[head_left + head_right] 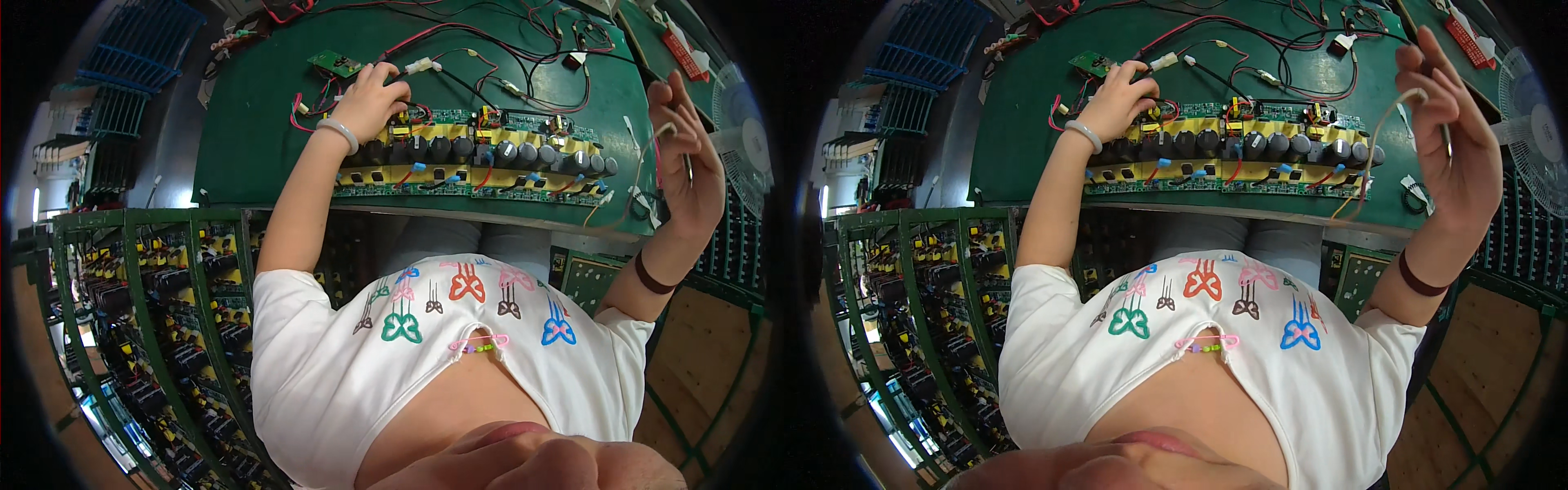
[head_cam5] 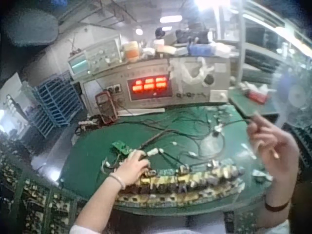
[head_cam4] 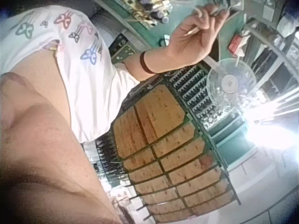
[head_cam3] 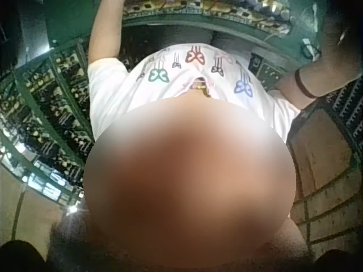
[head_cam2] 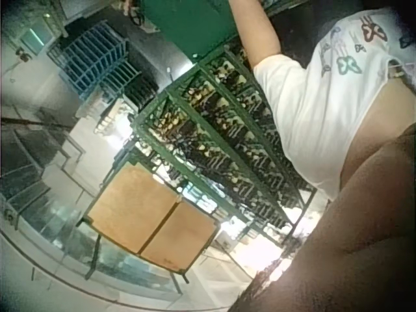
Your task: The person connects various colored wires to a green circuit board using their hands. They plug in connectors, adjust the board's position, and eventually place the assembled unit into a green storage rack.
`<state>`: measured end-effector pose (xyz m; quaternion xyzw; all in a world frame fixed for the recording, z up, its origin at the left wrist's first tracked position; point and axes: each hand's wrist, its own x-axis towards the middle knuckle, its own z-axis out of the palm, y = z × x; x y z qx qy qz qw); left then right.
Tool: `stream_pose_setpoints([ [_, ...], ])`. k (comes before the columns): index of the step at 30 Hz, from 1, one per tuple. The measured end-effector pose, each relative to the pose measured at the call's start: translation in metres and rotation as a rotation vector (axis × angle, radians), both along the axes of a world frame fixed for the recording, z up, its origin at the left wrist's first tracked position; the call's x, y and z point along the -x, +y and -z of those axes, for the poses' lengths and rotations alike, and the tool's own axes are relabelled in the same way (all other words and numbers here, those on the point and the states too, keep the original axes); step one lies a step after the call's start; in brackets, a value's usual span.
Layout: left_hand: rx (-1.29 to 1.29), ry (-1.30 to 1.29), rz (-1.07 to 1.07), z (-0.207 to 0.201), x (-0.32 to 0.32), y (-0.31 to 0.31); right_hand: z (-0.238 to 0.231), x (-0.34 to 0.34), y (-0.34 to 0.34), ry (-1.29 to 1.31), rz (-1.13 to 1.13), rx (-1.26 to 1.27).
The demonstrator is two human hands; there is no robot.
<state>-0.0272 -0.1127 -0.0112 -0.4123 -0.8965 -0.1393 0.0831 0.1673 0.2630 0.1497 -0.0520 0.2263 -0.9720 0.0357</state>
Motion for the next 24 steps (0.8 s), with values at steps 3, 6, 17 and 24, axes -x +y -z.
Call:
stream_pose_setpoints([
  [3,0.041,-0.092,0.020,-0.009,0.008,0.002,0.011,-0.015,0.001,0.073,-0.065,-0.034],
  [6,0.016,0.060,-0.007,-0.010,0.017,0.004,0.015,-0.032,-0.011,0.068,-0.061,-0.014],
  [17,-0.680,-0.824,0.675,-0.051,-0.082,0.056,0.039,-0.018,-0.045,0.024,-0.022,-0.219],
  [24,-0.382,-1.361,0.672,-0.021,-0.150,0.074,0.033,0.020,-0.024,0.027,0.087,-0.808],
])
